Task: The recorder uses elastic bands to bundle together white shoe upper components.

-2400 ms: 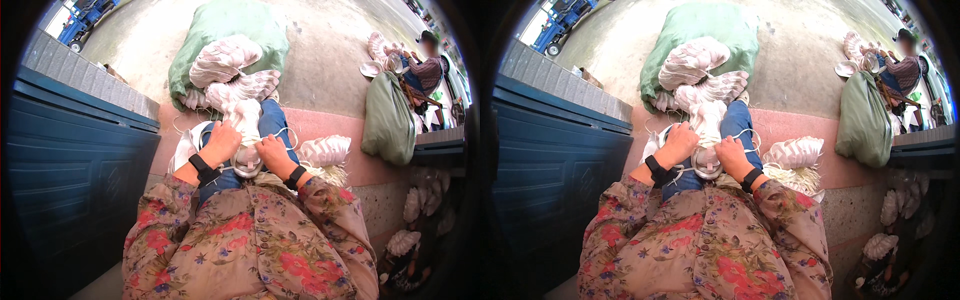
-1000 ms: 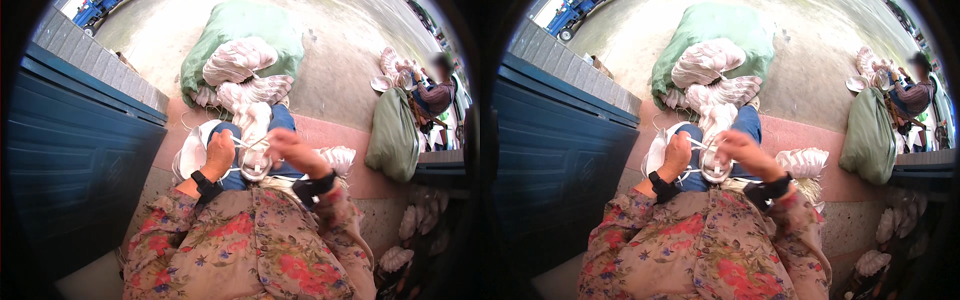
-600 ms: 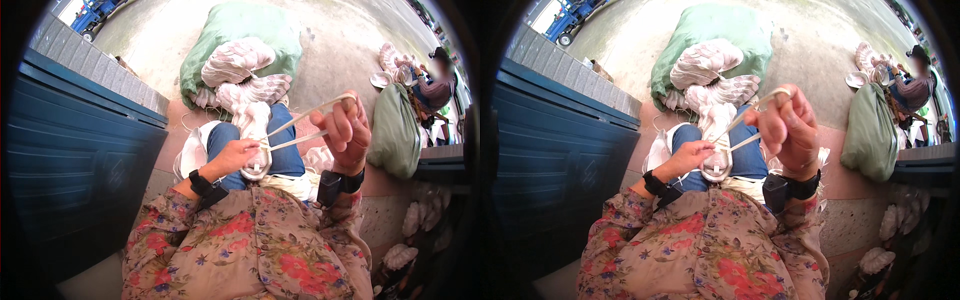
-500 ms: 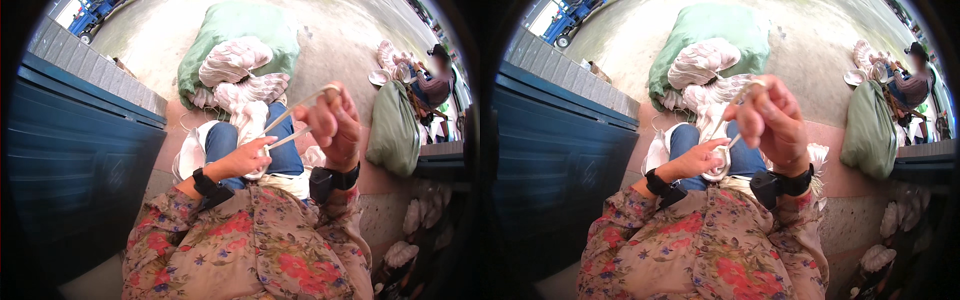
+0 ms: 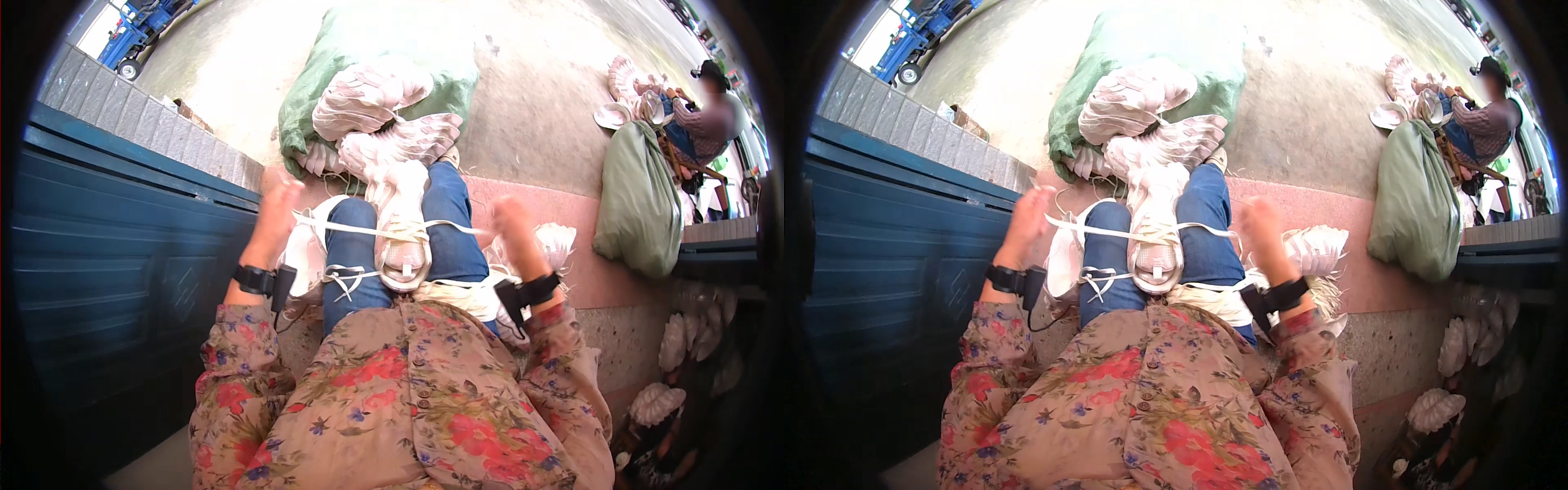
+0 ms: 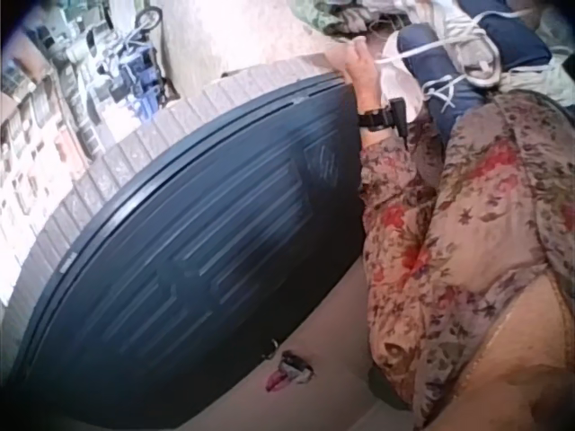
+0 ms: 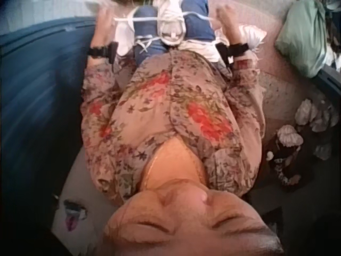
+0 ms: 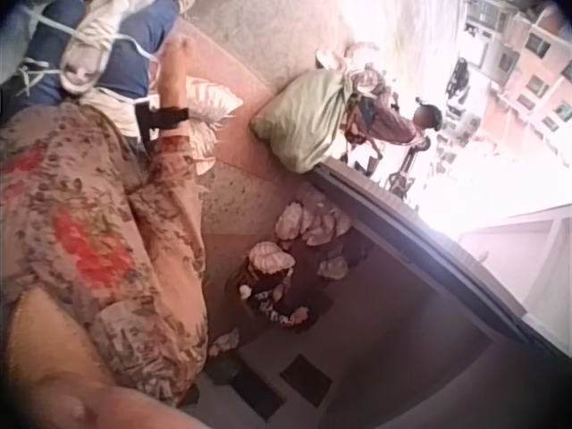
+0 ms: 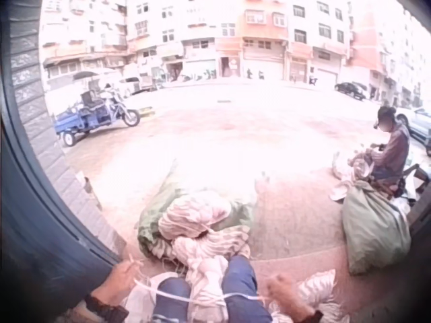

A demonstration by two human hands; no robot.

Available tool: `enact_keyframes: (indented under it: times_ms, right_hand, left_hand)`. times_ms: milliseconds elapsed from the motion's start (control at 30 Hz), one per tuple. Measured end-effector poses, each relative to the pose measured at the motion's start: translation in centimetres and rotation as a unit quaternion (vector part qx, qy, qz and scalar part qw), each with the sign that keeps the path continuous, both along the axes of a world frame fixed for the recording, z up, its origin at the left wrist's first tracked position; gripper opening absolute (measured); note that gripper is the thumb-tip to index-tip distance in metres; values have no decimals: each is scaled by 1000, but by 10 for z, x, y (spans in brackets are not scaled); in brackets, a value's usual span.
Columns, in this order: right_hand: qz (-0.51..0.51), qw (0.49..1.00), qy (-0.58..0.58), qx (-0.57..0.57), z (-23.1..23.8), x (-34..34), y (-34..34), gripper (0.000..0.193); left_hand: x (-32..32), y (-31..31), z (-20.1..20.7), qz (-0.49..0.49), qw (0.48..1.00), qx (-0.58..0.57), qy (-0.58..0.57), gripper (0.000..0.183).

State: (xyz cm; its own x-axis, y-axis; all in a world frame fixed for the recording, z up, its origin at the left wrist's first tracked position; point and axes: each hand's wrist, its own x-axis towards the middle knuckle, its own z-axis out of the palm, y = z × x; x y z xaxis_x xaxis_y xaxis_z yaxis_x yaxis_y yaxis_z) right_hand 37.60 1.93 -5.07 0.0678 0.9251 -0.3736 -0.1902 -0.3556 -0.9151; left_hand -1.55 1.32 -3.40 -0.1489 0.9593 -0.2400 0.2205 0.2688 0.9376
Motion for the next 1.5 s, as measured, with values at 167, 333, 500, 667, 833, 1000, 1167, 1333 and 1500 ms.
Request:
enact_keyframes:
  times_ms: [167,333,500,667,833,1000,1167,1333,1500]
  right_hand:
    - [257,926,-243,131,-38,-36,-42,6]
    - [288,857,-379,200,-55,-43,-49,15]
    - [305,837,-410,194,-54,-49,-46,14]
    - [292,832,-434,185,-52,-50,-47,15]
    - [304,797,-485,192,-48,-58,-46,12]
    - [324,775,-481,251,-50,-61,-41,8]
    - [385,665,-555,319,-47,-70,-40,7]
    - [346,657,-567,356,-44,-68,-41,7]
    - [330,681,-577,308,-48,-72,-41,7]
  left_hand:
    - [63,-31,-28,-270,939,33,210,21]
    - [94,-43,-14,-273,954,-91,85,22]
    - [99,-46,-16,-221,963,-109,112,18]
    - [95,-50,-21,-213,957,-10,195,18]
    - [91,-54,-33,-202,948,58,241,18]
    - [95,-55,-43,-188,948,75,246,17]
    - [103,-53,-51,-185,929,84,308,18]
    - [105,-51,-48,-246,885,84,387,14]
    - [123,-45,-37,-297,846,123,426,13]
